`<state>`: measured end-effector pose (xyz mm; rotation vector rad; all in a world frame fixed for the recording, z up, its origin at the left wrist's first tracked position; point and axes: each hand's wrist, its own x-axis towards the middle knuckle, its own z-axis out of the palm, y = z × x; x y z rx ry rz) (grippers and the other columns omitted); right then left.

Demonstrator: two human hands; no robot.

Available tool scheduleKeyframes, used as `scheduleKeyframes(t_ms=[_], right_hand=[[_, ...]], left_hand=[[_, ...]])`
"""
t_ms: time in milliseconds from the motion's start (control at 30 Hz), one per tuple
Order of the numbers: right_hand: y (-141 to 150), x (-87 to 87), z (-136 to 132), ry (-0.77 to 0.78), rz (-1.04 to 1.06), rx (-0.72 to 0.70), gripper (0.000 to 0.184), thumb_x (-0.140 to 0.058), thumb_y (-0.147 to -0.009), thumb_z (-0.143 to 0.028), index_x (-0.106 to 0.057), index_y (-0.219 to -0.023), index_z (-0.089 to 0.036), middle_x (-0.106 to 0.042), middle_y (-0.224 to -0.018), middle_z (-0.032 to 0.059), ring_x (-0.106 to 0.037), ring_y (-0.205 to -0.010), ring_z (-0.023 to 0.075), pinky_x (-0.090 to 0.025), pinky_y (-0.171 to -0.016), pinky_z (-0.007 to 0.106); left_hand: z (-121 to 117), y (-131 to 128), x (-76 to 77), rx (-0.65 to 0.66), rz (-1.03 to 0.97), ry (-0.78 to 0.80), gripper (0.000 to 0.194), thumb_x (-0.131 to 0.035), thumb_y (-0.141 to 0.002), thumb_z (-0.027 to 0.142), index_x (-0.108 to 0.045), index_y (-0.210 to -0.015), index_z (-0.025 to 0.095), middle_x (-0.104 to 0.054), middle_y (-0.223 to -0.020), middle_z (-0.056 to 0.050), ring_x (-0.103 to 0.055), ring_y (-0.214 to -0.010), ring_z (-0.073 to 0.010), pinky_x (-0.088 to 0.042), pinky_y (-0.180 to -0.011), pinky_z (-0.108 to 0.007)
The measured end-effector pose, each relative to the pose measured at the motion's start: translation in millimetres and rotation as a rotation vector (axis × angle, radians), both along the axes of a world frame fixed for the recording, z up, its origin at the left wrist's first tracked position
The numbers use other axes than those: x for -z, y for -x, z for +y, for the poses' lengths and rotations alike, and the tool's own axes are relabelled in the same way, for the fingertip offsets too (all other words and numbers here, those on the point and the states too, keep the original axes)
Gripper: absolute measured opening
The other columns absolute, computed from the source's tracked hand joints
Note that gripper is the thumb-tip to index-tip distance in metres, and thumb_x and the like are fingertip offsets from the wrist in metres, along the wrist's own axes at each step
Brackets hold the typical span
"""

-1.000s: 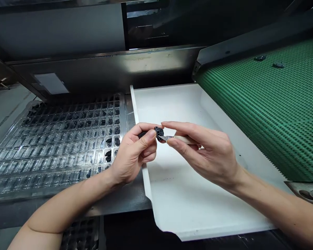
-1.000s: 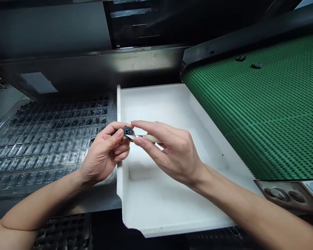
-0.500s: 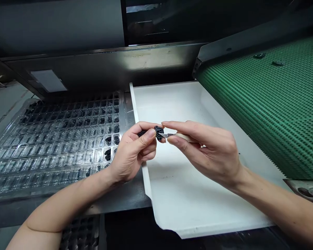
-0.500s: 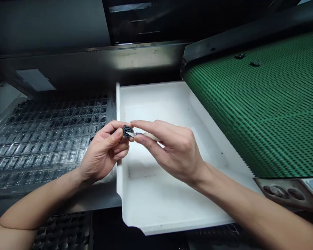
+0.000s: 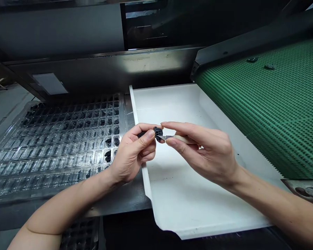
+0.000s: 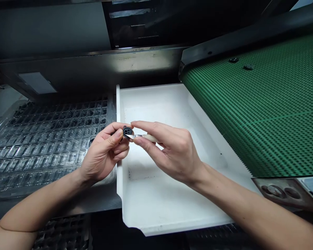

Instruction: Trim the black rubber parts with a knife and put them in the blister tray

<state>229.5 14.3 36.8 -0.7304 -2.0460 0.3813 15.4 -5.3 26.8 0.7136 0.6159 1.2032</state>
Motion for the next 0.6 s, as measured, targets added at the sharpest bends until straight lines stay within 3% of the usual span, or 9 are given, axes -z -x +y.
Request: scheduleKeyframes(t_ms=[133,367,533,600], right_hand=[[0.0,-1.6,0.8,-0.016,-0.005,-0.010,0.030,-0.076,-0.115,-0.016,-0.077,-0.144,-0.022,-0.081,-0.112,0.0037,-0.071,-0.076,0.0132,-0.057,-0.071,0.030],[-3.5,1.6,5.9,-0.022,0.016,0.024,0.027,-0.075,-0.115,-0.015,-0.078,-0.140,-0.025,-0.077,-0.100,-0.0001,-0.064,-0.071,0.0132,-0.053,-0.069,0.033],[-0.9,-1.1,0.3,0.073,0.038,0.034,0.029,-0.075,-0.116,-0.024,-0.075,-0.145,-0.021,-0.060,-0.082,-0.0034,-0.047,-0.062,0.0110,-0.049,-0.064,0.028],[-5.5,-0.1,-6.8,0.081,0.003,0.063,0.031,-0.078,-0.116,-0.031,-0.076,-0.145,-0.023,-0.060,-0.082,-0.0026,-0.045,-0.059,0.0106,-0.047,-0.060,0.027]], left_hand=[[0.8,0.6,-0.6,0.009,-0.018,-0.009,0.023,-0.093,-0.098,0.033,-0.082,-0.107,0.016,-0.065,-0.088,-0.002,-0.031,-0.055,-0.0011,-0.028,-0.050,-0.015],[0.3,1.7,-1.0,0.063,-0.016,-0.025,0.027,-0.092,-0.099,0.037,-0.080,-0.111,0.016,-0.072,-0.090,-0.005,-0.031,-0.056,-0.0018,-0.027,-0.051,-0.015],[2.1,0.7,-0.8,0.115,-0.067,-0.011,0.027,-0.090,-0.100,0.035,-0.077,-0.113,0.015,-0.071,-0.091,-0.005,-0.034,-0.057,-0.0024,-0.025,-0.051,-0.016],[0.2,-2.1,0.7,0.151,-0.100,-0.010,0.029,-0.090,-0.099,0.035,-0.074,-0.112,0.014,-0.071,-0.087,-0.004,-0.034,-0.055,-0.0028,-0.024,-0.050,-0.016]])
